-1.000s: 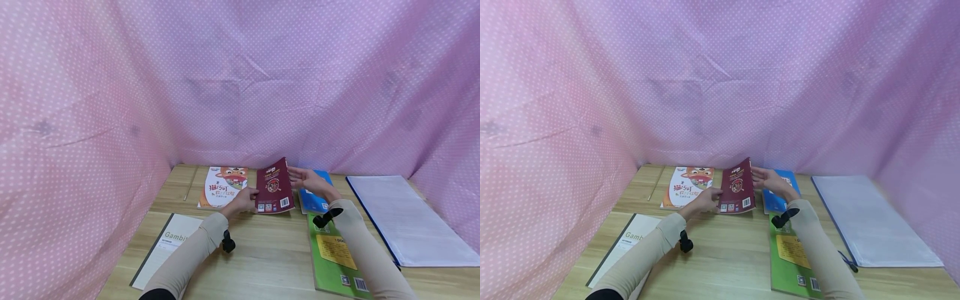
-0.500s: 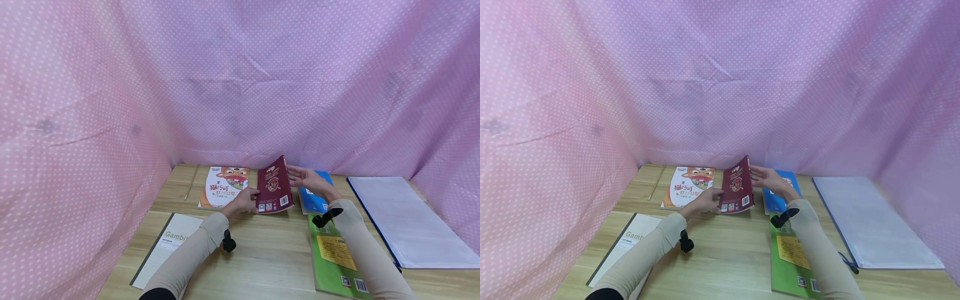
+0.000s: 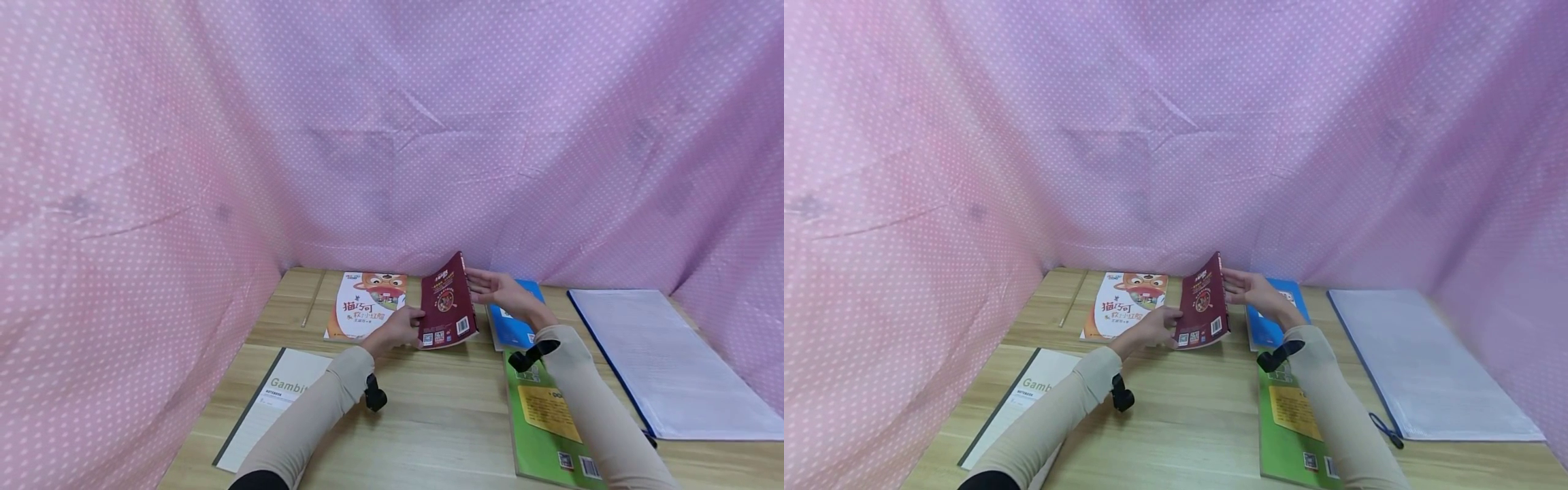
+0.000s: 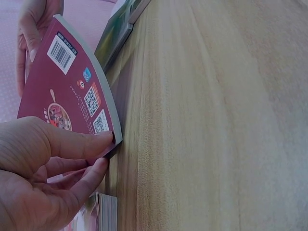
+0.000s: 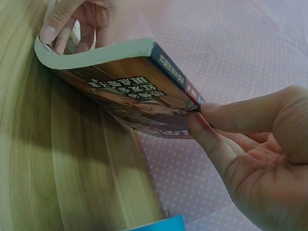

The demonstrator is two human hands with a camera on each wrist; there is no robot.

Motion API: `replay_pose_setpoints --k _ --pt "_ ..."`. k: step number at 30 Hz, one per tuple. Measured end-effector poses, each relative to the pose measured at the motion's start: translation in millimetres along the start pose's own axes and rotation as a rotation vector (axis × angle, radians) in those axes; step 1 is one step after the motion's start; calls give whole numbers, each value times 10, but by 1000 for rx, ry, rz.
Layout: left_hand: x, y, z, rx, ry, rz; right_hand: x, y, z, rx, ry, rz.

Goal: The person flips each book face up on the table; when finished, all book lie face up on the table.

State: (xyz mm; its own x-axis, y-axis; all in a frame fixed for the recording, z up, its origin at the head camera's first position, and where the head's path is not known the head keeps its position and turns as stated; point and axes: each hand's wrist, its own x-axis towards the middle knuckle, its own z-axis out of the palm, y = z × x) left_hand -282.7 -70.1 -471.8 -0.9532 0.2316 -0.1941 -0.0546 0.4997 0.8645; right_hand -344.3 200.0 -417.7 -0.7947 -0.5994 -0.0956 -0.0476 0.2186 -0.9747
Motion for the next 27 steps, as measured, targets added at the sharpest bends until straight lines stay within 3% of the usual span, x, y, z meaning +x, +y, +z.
replay_pose_setpoints --k 27 --pt "6 -8 -29 -54 -46 -13 71 -114 114 -4 38 -9"
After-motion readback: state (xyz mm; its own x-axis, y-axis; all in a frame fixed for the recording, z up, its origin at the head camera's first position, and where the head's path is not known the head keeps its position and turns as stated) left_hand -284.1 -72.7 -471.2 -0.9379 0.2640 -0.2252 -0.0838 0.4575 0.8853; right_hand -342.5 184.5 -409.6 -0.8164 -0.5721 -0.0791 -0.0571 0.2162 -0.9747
